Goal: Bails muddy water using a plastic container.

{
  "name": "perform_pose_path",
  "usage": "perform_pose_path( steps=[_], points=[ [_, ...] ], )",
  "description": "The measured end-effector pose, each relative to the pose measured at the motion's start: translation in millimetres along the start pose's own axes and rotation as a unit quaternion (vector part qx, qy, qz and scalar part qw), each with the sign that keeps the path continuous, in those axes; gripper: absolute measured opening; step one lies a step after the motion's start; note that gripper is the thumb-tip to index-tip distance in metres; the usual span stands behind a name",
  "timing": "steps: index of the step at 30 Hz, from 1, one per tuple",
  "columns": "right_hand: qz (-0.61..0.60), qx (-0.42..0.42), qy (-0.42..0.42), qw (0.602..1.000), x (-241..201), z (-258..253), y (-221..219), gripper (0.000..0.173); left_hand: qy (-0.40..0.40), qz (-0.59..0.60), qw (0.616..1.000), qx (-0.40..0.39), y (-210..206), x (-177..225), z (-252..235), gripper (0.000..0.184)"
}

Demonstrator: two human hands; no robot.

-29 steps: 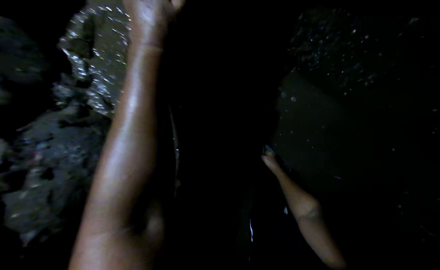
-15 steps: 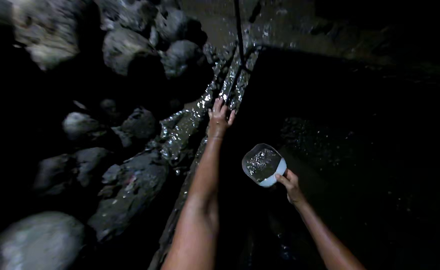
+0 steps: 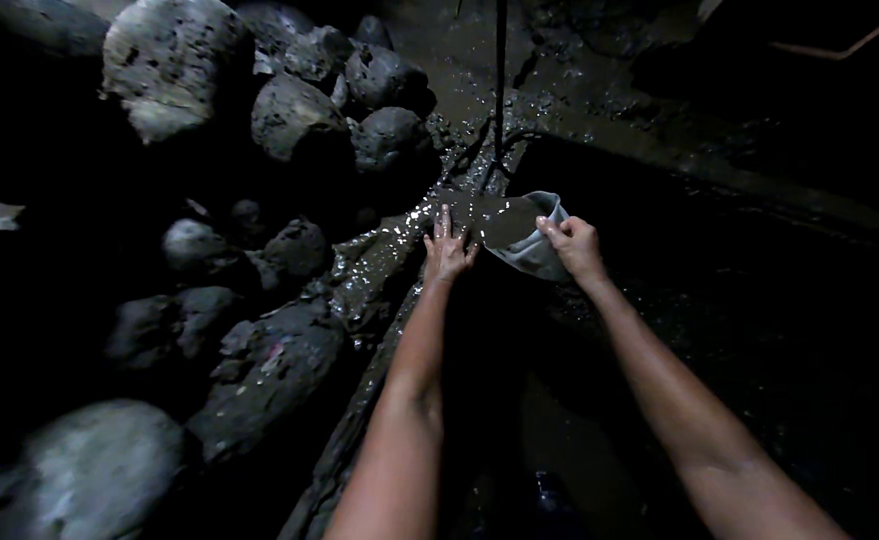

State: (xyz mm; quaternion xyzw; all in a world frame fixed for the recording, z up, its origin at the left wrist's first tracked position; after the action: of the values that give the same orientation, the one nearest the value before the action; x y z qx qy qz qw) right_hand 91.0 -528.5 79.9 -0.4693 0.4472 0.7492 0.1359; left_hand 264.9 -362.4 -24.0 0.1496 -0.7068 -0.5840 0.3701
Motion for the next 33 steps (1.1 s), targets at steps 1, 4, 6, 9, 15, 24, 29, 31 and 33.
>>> perform_pose_path(
  steps=[1,4,6,9,15,24,29,31,33],
  points=[
    [-0.016,-0.001,-0.002,1.000,4,-3,1,0.049,0.005,-0.009,1.000,0.000,0,0,-1,0.057],
    [-0.075,0.011,-0.001,0.997,18,-5,3,0.045,0.001,0.007,1.000,0.020,2,1,1,0.056],
    [-0.104,0.016,0.000,0.994,17,-2,8,0.043,-0.037,0.012,0.996,0.081,3,2,4,0.050],
    [-0.109,0.016,-0.006,0.994,13,3,21,0.042,-0.070,-0.001,0.988,0.140,6,5,8,0.048],
    [-0.084,0.016,-0.007,0.996,31,7,43,0.043,-0.028,-0.085,0.994,0.059,-6,11,-22,0.064],
    [-0.038,-0.021,0.012,0.999,49,13,59,0.048,-0.086,-0.101,0.988,0.084,1,21,-5,0.070],
    [0.054,-0.094,0.028,0.994,2,14,39,0.054,-0.097,-0.048,0.991,0.082,5,-3,48,0.058],
    [0.088,-0.116,0.027,0.989,-14,13,27,0.056,-0.091,-0.023,0.993,0.078,6,-6,59,0.057],
    [0.109,-0.121,0.030,0.986,-26,9,17,0.059,-0.082,-0.020,0.995,0.056,7,-5,57,0.055]
  ],
)
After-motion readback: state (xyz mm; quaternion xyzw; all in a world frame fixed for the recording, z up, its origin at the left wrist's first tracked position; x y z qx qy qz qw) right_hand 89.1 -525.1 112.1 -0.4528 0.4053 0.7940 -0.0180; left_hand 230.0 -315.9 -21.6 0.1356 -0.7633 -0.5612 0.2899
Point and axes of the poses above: each hand's wrist, its own z-axis away from the middle knuckle, its own y-axis out of the back of the hand, x = y × z, the point moved 6 cm from there along -z, towards the middle knuckle, and after that the axes turned 6 degrees about x, right-handed, at the moved point
